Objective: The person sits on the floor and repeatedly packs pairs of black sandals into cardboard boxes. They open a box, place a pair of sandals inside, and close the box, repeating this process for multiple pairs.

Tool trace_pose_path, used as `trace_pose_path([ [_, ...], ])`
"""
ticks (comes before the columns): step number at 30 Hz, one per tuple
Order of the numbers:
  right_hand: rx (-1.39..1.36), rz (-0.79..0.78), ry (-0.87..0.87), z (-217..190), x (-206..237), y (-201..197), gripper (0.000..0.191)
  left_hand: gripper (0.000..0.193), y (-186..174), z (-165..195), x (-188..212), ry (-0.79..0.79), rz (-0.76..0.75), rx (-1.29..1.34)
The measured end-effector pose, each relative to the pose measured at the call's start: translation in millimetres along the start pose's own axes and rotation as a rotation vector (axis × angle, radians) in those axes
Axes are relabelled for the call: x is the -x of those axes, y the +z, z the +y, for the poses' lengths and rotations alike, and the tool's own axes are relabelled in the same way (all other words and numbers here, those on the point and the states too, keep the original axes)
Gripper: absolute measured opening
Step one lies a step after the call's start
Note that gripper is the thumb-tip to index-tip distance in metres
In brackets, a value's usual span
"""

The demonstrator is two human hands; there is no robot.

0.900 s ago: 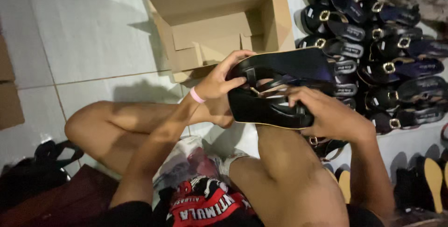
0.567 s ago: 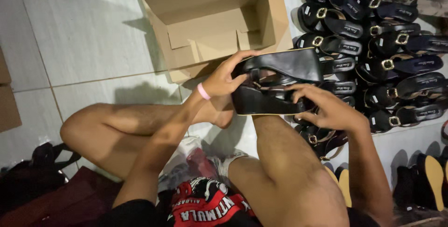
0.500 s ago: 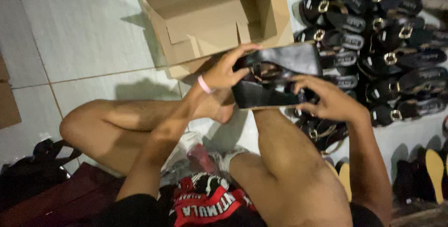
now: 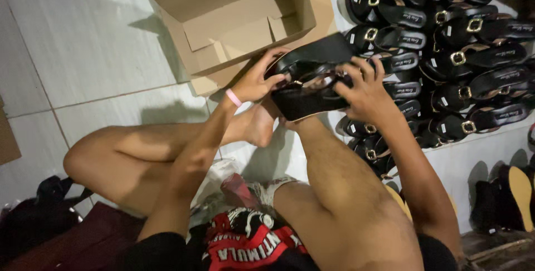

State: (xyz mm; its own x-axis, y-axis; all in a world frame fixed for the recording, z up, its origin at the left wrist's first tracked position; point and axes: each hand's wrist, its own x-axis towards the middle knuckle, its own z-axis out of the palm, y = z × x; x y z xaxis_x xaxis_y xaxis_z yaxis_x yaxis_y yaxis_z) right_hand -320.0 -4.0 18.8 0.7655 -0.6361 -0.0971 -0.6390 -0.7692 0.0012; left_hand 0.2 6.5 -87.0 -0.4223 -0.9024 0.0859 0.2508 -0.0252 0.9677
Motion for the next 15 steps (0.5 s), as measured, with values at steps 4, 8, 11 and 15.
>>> trace_pose_path([
  [4,-0.138,-0.156,0.044,2.0,-0.4,-3.0,0.057,0.054,1.8,3.9,0.8,-0.021,0.01,-0.028],
  [8,-0.525,-0.038,0.087,0.0,-1.7,4.5,0.058,0.05,17.6,1.5,6.7,0.062,0.104,-0.036],
  [11,-0.674,-0.057,0.111,-5.6,1.5,9.8,0.058,0.048,26.2,0.0,12.8,-0.037,0.202,0.124],
  [15,-0.535,0.016,0.085,-7.7,0.9,15.5,0.06,0.049,22.7,6.3,18.5,0.011,0.183,-0.054],
])
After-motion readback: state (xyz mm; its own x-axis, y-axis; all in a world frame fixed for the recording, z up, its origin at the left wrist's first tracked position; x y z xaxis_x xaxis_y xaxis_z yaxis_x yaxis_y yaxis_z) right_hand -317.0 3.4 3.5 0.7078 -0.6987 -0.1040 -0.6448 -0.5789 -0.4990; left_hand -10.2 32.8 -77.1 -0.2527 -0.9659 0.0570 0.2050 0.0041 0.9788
